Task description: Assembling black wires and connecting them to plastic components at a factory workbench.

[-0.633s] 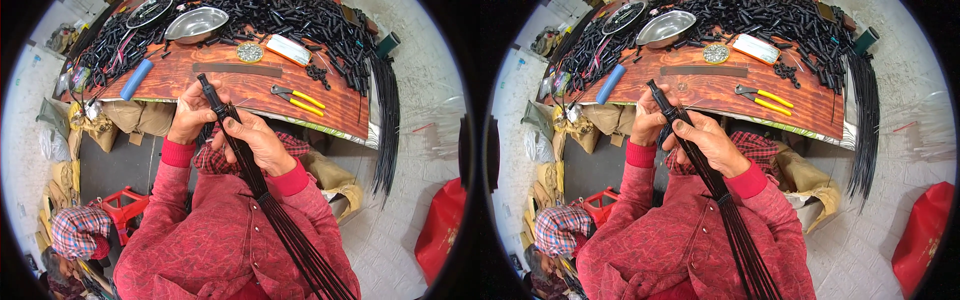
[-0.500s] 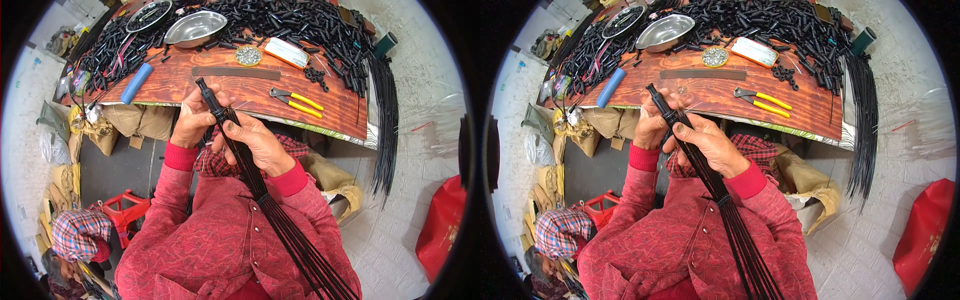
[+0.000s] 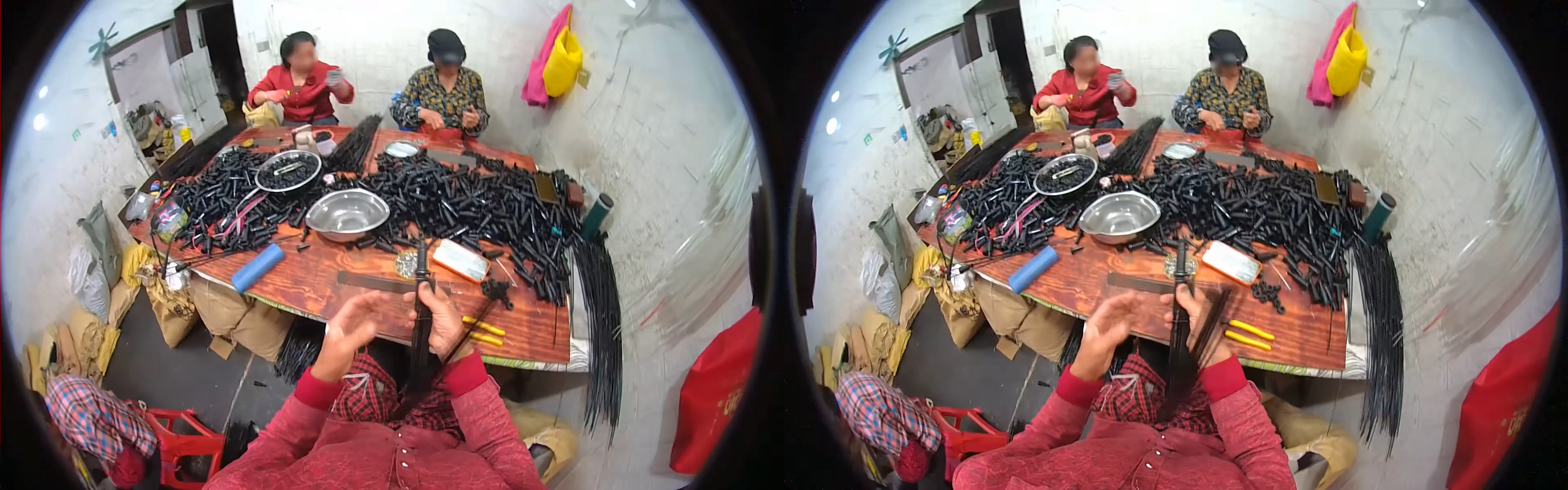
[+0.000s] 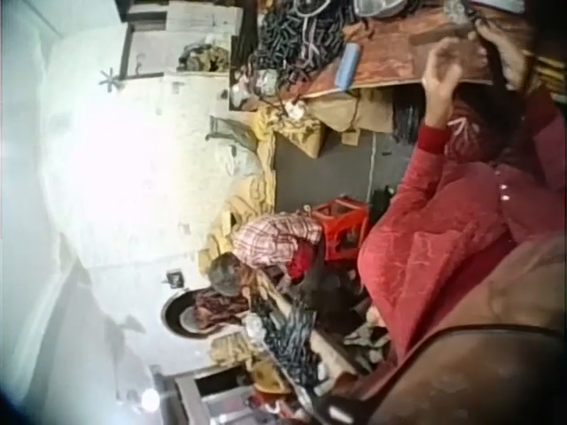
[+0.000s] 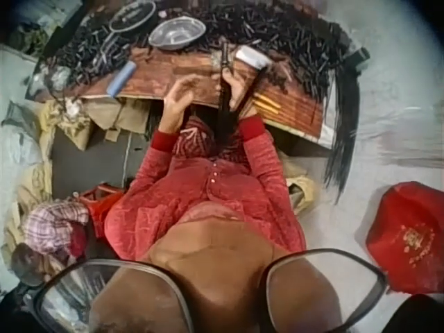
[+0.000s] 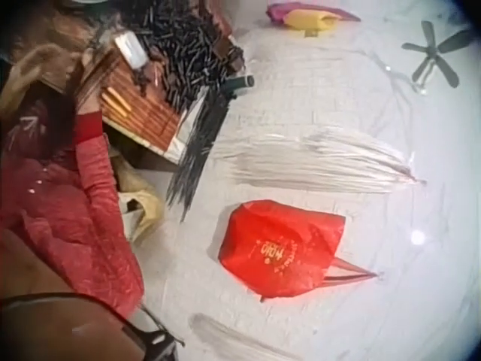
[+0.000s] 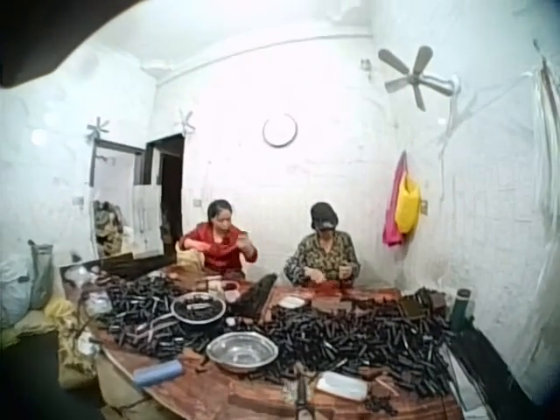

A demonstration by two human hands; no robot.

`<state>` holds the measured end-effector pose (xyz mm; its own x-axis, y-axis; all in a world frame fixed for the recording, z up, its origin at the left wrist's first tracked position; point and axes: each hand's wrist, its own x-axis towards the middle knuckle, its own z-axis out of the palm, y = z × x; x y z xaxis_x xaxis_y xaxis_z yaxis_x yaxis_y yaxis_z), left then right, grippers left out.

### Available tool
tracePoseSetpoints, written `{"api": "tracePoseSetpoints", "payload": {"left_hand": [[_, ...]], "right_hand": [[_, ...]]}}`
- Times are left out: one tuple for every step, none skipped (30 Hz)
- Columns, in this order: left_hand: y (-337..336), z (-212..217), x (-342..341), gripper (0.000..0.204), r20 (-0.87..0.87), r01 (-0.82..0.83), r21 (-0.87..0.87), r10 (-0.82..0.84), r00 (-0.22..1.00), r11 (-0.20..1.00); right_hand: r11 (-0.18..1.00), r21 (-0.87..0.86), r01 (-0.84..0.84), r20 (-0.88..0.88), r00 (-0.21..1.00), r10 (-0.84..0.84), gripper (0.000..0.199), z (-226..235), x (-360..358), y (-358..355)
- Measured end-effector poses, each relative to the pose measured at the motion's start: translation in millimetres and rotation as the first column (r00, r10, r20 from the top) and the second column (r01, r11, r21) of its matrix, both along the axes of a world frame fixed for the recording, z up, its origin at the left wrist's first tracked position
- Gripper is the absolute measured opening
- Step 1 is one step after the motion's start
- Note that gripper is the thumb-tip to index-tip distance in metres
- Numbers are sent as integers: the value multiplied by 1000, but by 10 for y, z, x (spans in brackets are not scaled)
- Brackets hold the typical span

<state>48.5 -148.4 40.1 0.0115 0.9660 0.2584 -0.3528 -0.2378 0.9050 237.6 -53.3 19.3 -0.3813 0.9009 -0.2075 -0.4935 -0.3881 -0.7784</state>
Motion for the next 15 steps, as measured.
{"api": "tracePoseSetpoints", "payload": {"left_hand": [[-72,105,49,67,45,91,22,-92,995,996],[-135,173,15,74,-48,174,18,-173,984,985],[-173,174,11,81,-133,202,24,-197,971,979],[-211,155,34,89,-216,231,23,-220,951,973],[-209,149,86,104,-237,255,37,-240,941,966],[-234,158,145,113,-335,195,67,-162,928,978],[-256,188,212,111,-408,103,83,-61,911,991],[-255,206,302,110,-475,16,101,34,879,995],[-232,199,369,110,-475,12,94,34,879,995],[-186,188,437,102,-570,-121,207,221,791,971],[-134,177,486,94,-634,-228,333,396,665,915],[-66,142,503,94,-635,-228,330,395,664,916],[18,86,507,88,-619,-287,362,459,637,887],[88,59,513,82,-600,-347,394,524,605,851],[128,63,519,67,-557,-394,463,606,568,794]], "right_hand": [[998,17,55,59,997,-56,27,-6,2,75],[995,34,98,113,988,-102,32,17,-53,121],[989,56,134,55,989,-137,29,36,-93,149],[987,7,164,38,986,-164,23,56,-135,176],[980,30,196,-23,981,-195,24,2,-172,218],[972,49,230,-84,971,-225,26,-77,-215,270],[972,48,228,-83,971,-224,26,-142,-253,318],[966,90,240,-99,968,-232,23,-210,-271,357],[960,131,246,-117,966,-231,20,-227,-314,360],[962,124,244,-115,966,-230,20,-242,-344,354],[952,169,255,-100,965,-241,17,-229,-373,346],[940,216,264,-86,964,-251,15,-183,-417,332],[903,311,296,-61,955,-292,14,-132,-444,304],[904,310,294,-63,955,-289,14,-53,-486,272],[891,327,315,-27,945,-325,14,30,-532,237]]}}
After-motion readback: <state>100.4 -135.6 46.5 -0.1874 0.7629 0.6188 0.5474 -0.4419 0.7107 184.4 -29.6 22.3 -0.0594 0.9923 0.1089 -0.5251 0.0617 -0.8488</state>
